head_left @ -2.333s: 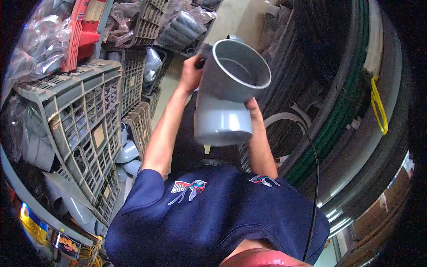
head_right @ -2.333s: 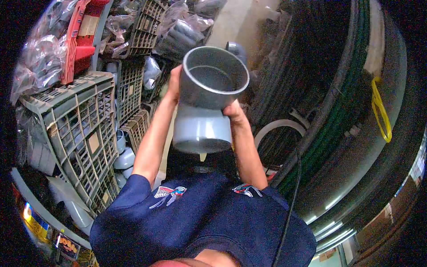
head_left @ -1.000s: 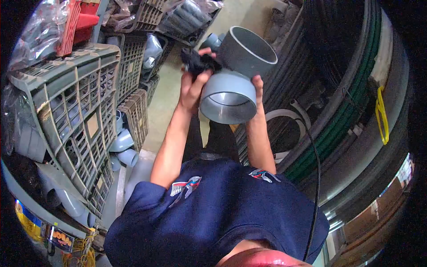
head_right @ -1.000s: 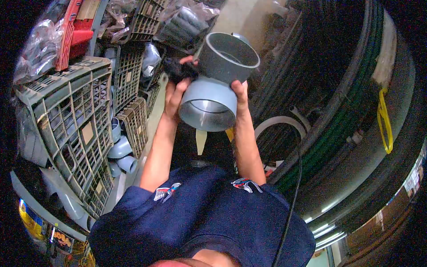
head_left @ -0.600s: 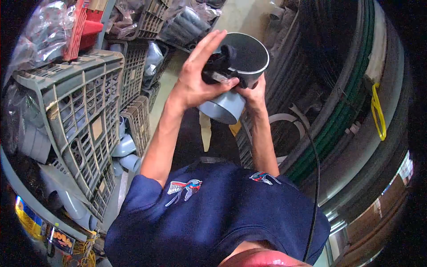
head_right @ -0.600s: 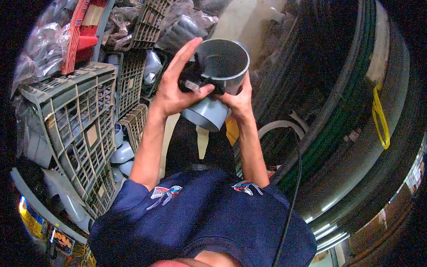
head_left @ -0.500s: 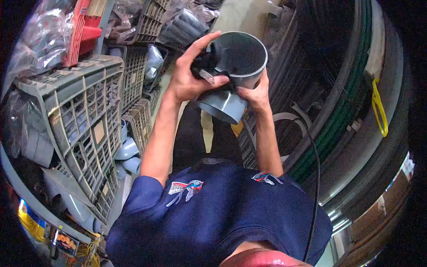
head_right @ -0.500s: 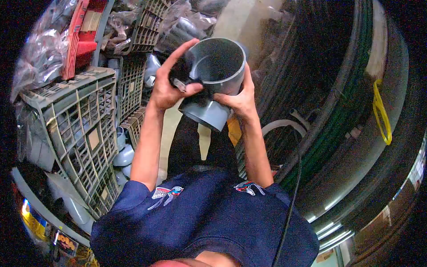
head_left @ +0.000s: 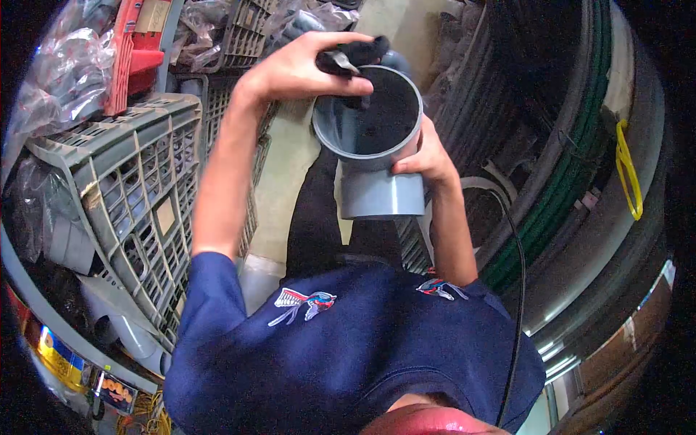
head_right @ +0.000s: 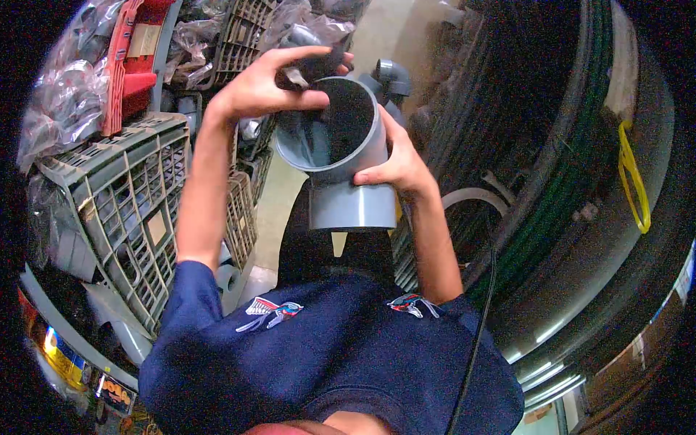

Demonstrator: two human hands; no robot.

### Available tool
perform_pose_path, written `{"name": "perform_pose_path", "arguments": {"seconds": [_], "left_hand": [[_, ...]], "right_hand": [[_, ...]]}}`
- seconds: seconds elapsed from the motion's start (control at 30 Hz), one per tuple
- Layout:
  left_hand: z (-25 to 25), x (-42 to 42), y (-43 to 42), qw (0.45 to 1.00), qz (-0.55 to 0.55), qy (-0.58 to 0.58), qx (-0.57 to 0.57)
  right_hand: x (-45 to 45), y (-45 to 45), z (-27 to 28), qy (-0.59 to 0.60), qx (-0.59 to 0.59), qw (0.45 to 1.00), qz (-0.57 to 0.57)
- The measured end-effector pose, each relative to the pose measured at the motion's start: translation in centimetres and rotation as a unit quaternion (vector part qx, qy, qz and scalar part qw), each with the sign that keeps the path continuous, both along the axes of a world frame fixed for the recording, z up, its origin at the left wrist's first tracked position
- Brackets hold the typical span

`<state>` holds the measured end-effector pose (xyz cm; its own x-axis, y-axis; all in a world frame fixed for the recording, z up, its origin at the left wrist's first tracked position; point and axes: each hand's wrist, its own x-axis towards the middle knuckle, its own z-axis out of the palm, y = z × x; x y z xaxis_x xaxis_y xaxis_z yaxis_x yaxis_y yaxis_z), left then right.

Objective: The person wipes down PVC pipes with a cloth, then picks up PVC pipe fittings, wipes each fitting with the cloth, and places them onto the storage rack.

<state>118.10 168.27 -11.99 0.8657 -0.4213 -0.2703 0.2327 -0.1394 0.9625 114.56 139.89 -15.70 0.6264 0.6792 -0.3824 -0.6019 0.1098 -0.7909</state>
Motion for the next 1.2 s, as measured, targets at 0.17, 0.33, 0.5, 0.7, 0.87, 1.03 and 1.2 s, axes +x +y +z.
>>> {"name": "perform_pose_path", "arguments": {"seconds": [0.17,0.33,0.5,0.7,0.87,1.03,1.2], "left_hand": [[2.3,2.9,-4.2,0.95,-0.21,-0.232,-0.016],[1.2,2.3,-3.8,0.961,-0.176,-0.214,0.006],[-0.4,0.0,-1.9,0.995,-0.004,-0.092,0.044],[-5.5,-8.6,-2.1,0.964,0.258,0.063,0.012],[-7.9,-13.5,-2.5,0.928,0.362,0.063,-0.064],[-2.9,-11.5,-0.7,0.914,0.374,-0.134,0.076],[3.9,-7.6,-0.5,0.852,0.262,-0.411,0.19]], "right_hand": [[1.3,-0.8,-1.5,-0.027,-0.008,0.983,0.182],[0.4,-0.8,-0.9,0.099,0.004,0.988,0.116],[0.4,-0.2,-0.9,-0.04,0.007,0.999,0.02],[0.6,0.3,0.3,-0.185,-0.102,0.974,0.082],[1.2,1.4,3.3,-0.344,-0.227,0.896,0.167],[0.7,-1.7,-0.2,-0.004,-0.169,0.965,-0.201],[-2.3,-1.1,1.0,0.32,0.061,0.933,-0.156]]}}
